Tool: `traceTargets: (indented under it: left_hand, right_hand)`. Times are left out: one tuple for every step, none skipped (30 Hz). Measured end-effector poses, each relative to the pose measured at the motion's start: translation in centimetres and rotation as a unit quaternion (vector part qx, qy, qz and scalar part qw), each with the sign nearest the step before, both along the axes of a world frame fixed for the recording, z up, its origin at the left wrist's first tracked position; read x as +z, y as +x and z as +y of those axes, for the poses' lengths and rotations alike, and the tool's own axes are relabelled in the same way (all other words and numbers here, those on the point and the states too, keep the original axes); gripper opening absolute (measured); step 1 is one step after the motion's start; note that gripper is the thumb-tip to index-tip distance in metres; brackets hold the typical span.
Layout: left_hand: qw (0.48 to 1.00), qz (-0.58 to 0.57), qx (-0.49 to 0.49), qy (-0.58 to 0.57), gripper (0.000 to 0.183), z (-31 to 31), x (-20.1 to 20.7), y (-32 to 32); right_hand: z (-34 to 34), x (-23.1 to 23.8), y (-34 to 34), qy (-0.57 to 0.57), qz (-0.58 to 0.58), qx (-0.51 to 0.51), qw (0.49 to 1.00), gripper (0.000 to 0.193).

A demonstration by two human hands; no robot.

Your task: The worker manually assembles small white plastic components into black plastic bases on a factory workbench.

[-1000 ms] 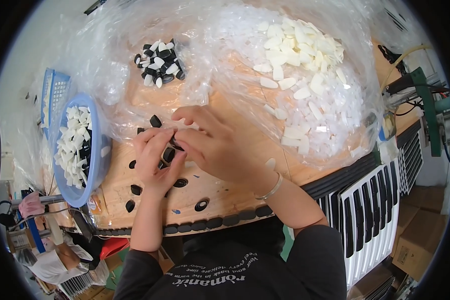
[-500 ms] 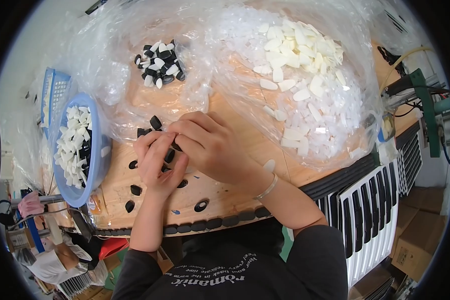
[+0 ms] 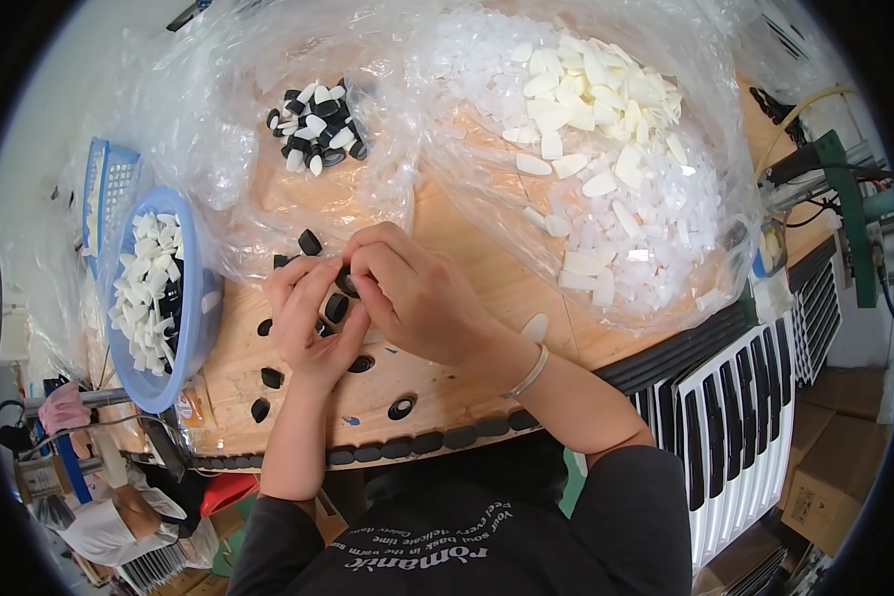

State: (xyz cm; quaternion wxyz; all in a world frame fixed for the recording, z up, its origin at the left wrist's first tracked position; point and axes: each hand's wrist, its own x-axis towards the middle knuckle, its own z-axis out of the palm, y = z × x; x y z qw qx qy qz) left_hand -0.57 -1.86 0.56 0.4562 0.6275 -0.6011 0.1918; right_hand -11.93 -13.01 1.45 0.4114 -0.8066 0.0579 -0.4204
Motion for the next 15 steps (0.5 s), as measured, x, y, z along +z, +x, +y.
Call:
traceTargets:
  left_hand:
    - [1.0, 0.008, 0.0, -0.006, 0.05, 0.0, 0.0, 0.0]
    - [1.0, 0.007, 0.0, -0.006, 0.05, -0.1, -0.1, -0.1]
    - [1.0, 0.018, -0.003, -0.009, 0.049, -0.1, -0.2, -0.1]
    - [0.999, 0.029, -0.006, -0.013, 0.049, -0.1, -0.2, -0.1]
    - [0.999, 0.029, -0.006, -0.013, 0.049, -0.1, -0.2, -0.1]
    - [0.999, 0.03, -0.006, -0.01, 0.049, -0.1, -0.2, 0.0]
    - [0.999, 0.031, -0.006, -0.006, 0.049, -0.1, -0.3, 0.0]
    - [0.999, 0.031, -0.007, -0.007, 0.049, -0.1, -0.3, 0.0]
    - [0.999, 0.032, -0.005, -0.004, 0.048, -0.1, -0.3, 0.0]
    - [0.999, 0.033, 0.0, -0.001, 0.048, 0.0, -0.3, 0.0]
    - [0.999, 0.032, 0.002, -0.001, 0.048, 0.1, -0.3, 0.1]
    - [0.999, 0.045, 0.001, -0.008, 0.048, 0.1, -0.2, 0.1]
    - [0.998, 0.06, -0.004, -0.016, 0.047, 0.0, -0.2, 0.1]
    - [0.998, 0.061, -0.006, -0.017, 0.047, -0.1, -0.2, 0.1]
    - [0.998, 0.055, -0.006, -0.01, 0.047, -0.1, -0.1, 0.1]
  right_hand:
    - [0.2, -0.1, 0.0, 0.0, 0.0, 0.0, 1.0, 0.012]
    - [0.4, -0.2, 0.0, 0.037, 0.007, -0.008, 0.999, 0.011]
    - [0.6, -0.3, 0.0, 0.073, 0.014, -0.016, 0.997, 0.01]
    - [0.6, -0.2, 0.0, 0.073, 0.014, -0.015, 0.997, 0.01]
    - [0.6, -0.1, -0.1, 0.072, 0.019, -0.017, 0.997, 0.01]
    - [0.6, -0.1, -0.1, 0.072, 0.024, -0.019, 0.997, 0.009]
    - [0.5, -0.2, -0.1, 0.072, 0.024, -0.019, 0.997, 0.009]
    - [0.3, -0.5, 0.0, 0.047, 0.007, -0.013, 0.999, 0.01]
    - [0.1, -0.6, 0.0, 0.022, -0.009, -0.008, 1.0, 0.012]
    - [0.2, -0.3, 0.1, 0.022, -0.01, -0.006, 1.0, 0.012]
    - [0.2, 0.3, 0.1, 0.052, -0.013, 0.001, 0.999, 0.013]
    - [0.2, 0.7, 0.1, 0.081, -0.016, 0.007, 0.997, 0.014]
    - [-0.2, 0.9, -0.1, 0.08, -0.016, 0.005, 0.997, 0.014]
    - [-0.7, 1.0, -0.3, 0.024, -0.018, 0.006, 1.0, 0.013]
    - [-1.1, 1.1, -0.5, -0.032, -0.021, 0.008, 0.999, 0.013]
